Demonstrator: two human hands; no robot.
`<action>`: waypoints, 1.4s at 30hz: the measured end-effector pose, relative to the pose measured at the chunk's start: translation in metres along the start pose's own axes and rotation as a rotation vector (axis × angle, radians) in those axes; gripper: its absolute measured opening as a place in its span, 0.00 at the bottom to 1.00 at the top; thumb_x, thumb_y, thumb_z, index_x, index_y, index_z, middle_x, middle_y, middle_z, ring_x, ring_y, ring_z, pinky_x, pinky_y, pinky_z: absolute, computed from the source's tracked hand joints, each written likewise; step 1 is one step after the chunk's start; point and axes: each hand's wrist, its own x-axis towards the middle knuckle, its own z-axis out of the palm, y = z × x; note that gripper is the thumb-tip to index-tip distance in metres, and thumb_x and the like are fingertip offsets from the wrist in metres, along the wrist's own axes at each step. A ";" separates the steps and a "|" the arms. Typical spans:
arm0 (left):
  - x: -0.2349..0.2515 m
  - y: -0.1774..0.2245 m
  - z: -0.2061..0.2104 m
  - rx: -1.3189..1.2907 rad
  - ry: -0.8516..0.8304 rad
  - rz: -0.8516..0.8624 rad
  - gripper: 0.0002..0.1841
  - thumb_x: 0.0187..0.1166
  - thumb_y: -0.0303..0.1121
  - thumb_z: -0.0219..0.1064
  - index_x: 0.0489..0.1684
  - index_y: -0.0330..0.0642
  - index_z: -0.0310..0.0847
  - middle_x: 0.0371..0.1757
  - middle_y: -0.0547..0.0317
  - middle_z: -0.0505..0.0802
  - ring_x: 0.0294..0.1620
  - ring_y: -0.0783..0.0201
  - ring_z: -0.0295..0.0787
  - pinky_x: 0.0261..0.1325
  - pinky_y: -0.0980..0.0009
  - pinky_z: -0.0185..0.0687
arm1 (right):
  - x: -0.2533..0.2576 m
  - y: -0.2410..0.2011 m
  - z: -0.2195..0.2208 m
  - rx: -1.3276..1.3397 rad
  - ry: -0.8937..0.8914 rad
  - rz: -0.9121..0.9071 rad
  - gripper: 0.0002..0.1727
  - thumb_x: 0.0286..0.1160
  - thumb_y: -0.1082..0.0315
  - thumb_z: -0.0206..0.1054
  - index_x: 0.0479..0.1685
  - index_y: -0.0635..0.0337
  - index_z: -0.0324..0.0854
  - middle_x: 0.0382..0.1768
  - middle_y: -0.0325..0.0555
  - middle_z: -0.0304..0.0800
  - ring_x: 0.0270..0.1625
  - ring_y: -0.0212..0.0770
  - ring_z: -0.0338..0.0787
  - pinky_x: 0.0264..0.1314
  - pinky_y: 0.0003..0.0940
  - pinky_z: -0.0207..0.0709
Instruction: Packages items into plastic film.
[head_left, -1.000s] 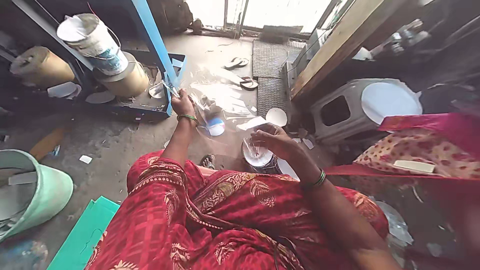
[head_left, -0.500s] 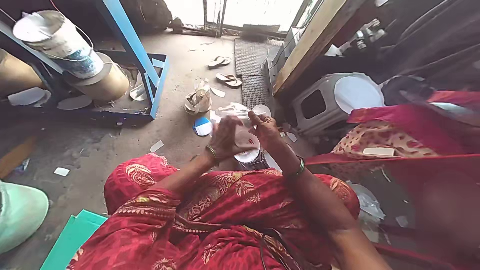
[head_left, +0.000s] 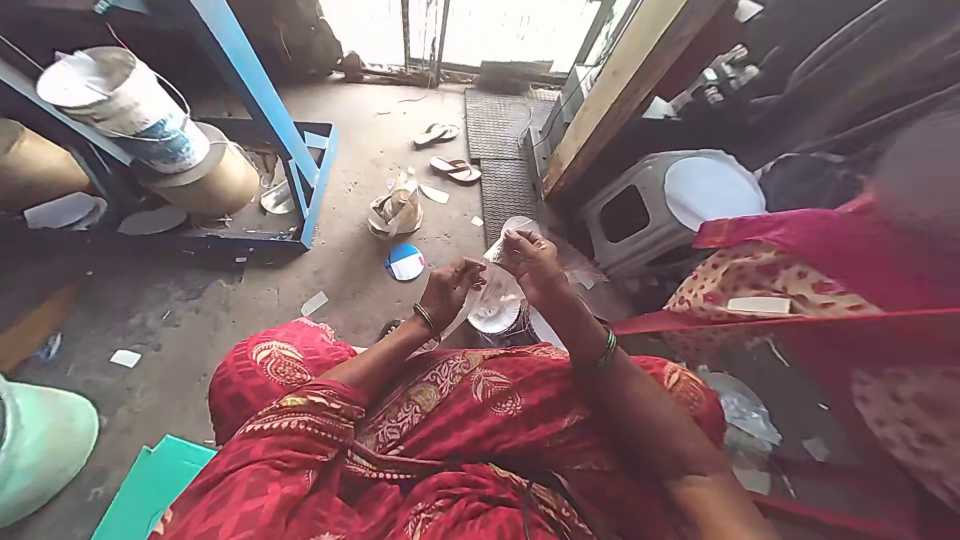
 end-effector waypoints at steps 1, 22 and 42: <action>0.002 0.002 -0.002 -0.056 -0.017 -0.061 0.13 0.90 0.27 0.56 0.58 0.26 0.83 0.46 0.46 0.96 0.43 0.62 0.97 0.56 0.63 0.92 | 0.002 0.001 -0.001 -0.003 -0.001 -0.011 0.09 0.86 0.60 0.63 0.54 0.53 0.76 0.38 0.37 0.86 0.37 0.32 0.89 0.46 0.33 0.88; 0.001 0.079 -0.034 -0.340 -0.153 -0.205 0.08 0.82 0.24 0.67 0.52 0.29 0.83 0.41 0.58 0.95 0.41 0.72 0.94 0.54 0.73 0.91 | -0.028 -0.029 -0.001 -0.050 -0.133 -0.179 0.04 0.83 0.70 0.65 0.49 0.58 0.80 0.35 0.41 0.91 0.34 0.35 0.93 0.45 0.36 0.92; -0.011 0.108 -0.037 0.037 0.046 0.294 0.22 0.95 0.40 0.49 0.29 0.35 0.75 0.20 0.61 0.77 0.22 0.78 0.74 0.29 0.85 0.71 | -0.066 -0.059 0.005 -0.008 -0.289 -0.467 0.04 0.79 0.69 0.71 0.47 0.50 0.87 0.36 0.37 0.94 0.34 0.33 0.95 0.41 0.31 0.94</action>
